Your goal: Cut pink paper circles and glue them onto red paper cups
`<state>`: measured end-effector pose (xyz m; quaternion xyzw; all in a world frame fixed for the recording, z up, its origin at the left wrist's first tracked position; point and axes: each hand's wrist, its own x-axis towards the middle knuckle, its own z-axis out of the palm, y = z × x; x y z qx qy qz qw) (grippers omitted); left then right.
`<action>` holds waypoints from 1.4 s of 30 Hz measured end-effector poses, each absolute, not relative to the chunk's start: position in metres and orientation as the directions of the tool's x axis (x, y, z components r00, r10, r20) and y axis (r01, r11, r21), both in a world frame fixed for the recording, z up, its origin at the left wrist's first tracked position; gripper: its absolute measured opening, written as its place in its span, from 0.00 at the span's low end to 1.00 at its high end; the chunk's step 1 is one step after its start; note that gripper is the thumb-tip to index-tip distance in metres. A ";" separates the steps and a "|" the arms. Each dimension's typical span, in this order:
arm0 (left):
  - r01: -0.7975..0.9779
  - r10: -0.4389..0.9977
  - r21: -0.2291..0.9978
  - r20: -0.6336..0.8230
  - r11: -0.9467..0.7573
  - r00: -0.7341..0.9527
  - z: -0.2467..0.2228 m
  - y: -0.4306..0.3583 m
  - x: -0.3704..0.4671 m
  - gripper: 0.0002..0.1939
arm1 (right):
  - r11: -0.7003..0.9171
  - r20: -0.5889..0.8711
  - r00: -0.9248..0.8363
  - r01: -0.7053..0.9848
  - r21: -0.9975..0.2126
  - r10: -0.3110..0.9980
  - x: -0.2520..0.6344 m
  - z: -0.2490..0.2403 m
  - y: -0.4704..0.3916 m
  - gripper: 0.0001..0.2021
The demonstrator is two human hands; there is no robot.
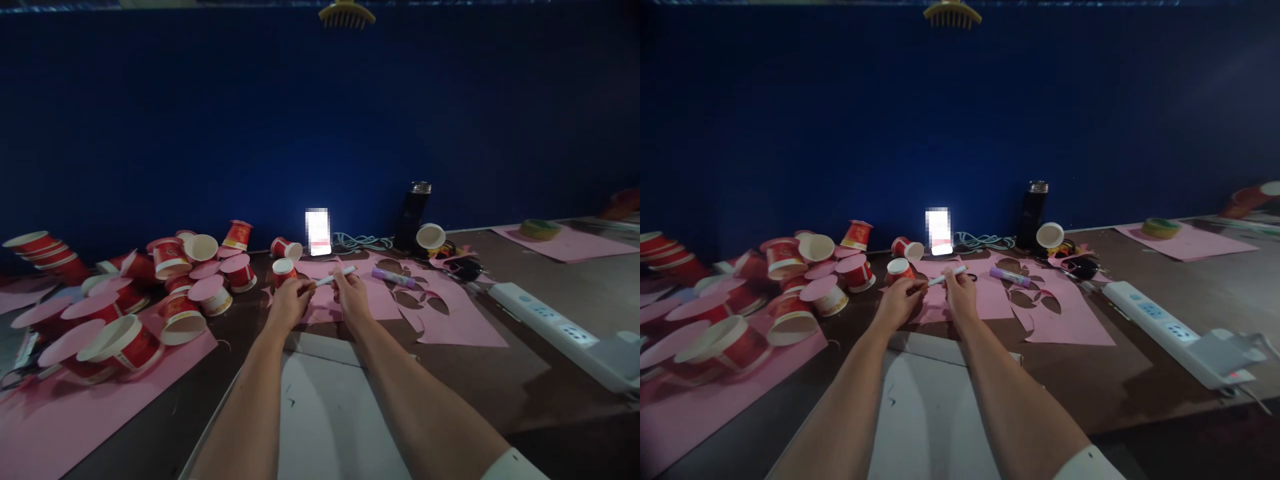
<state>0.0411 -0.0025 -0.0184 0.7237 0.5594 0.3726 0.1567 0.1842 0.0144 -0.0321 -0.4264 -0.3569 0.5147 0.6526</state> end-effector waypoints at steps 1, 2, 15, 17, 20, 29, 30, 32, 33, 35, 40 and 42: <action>0.697 0.925 0.638 0.365 -0.329 0.102 -0.019 -0.003 0.041 0.11 | 0.088 0.013 0.203 -0.366 -0.926 0.979 0.184 -0.032 0.014 0.15; 0.701 0.925 0.632 0.363 -0.331 0.109 -0.019 -0.003 0.041 0.11 | 0.070 -0.001 0.190 -0.366 -0.928 0.982 0.185 -0.031 0.014 0.15; 0.756 0.933 0.577 0.339 -0.309 0.122 -0.009 -0.010 0.042 0.09 | -0.073 -0.108 0.062 -0.417 -0.906 0.992 0.186 -0.032 0.016 0.13; 0.781 0.937 0.550 0.326 -0.296 0.125 -0.007 -0.012 0.042 0.09 | -0.096 -0.125 0.047 -0.404 -0.910 0.991 0.185 -0.032 0.016 0.13; 0.823 0.948 0.502 0.293 -0.265 0.126 -0.005 -0.012 0.040 0.09 | -0.121 -0.153 0.056 -0.377 -0.918 0.987 0.180 -0.032 0.013 0.13; 0.831 0.771 0.509 0.430 0.224 -0.470 0.007 -0.016 0.012 0.16 | -0.120 -0.156 0.115 -0.273 -0.954 0.981 0.181 -0.023 0.006 0.13; 0.821 0.746 0.492 0.422 0.290 -0.515 0.008 -0.017 0.008 0.16 | -0.126 -0.161 0.110 -0.271 -0.954 0.981 0.181 -0.023 0.006 0.12; 0.801 0.756 0.447 0.334 0.398 -0.562 0.008 -0.017 0.000 0.15 | -0.132 -0.162 0.096 -0.265 -0.955 0.982 0.181 -0.024 0.005 0.12; 0.796 0.773 0.417 0.277 0.438 -0.570 0.008 -0.017 -0.002 0.15 | -0.129 -0.157 0.089 -0.261 -0.957 0.984 0.181 -0.025 0.005 0.12; 0.794 0.795 0.367 0.193 0.485 -0.575 0.006 -0.016 -0.005 0.14 | -0.119 -0.143 0.080 -0.254 -0.960 0.986 0.179 -0.028 0.006 0.13; 0.822 0.726 0.370 0.398 0.433 -0.561 0.000 -0.012 0.002 0.17 | -0.014 -0.067 0.229 -0.226 -0.974 0.971 0.185 -0.032 0.015 0.14; 0.864 0.705 0.408 0.518 0.294 -0.484 -0.004 -0.008 0.007 0.19 | 0.052 -0.013 0.378 -0.161 -0.986 0.926 0.195 -0.030 0.021 0.15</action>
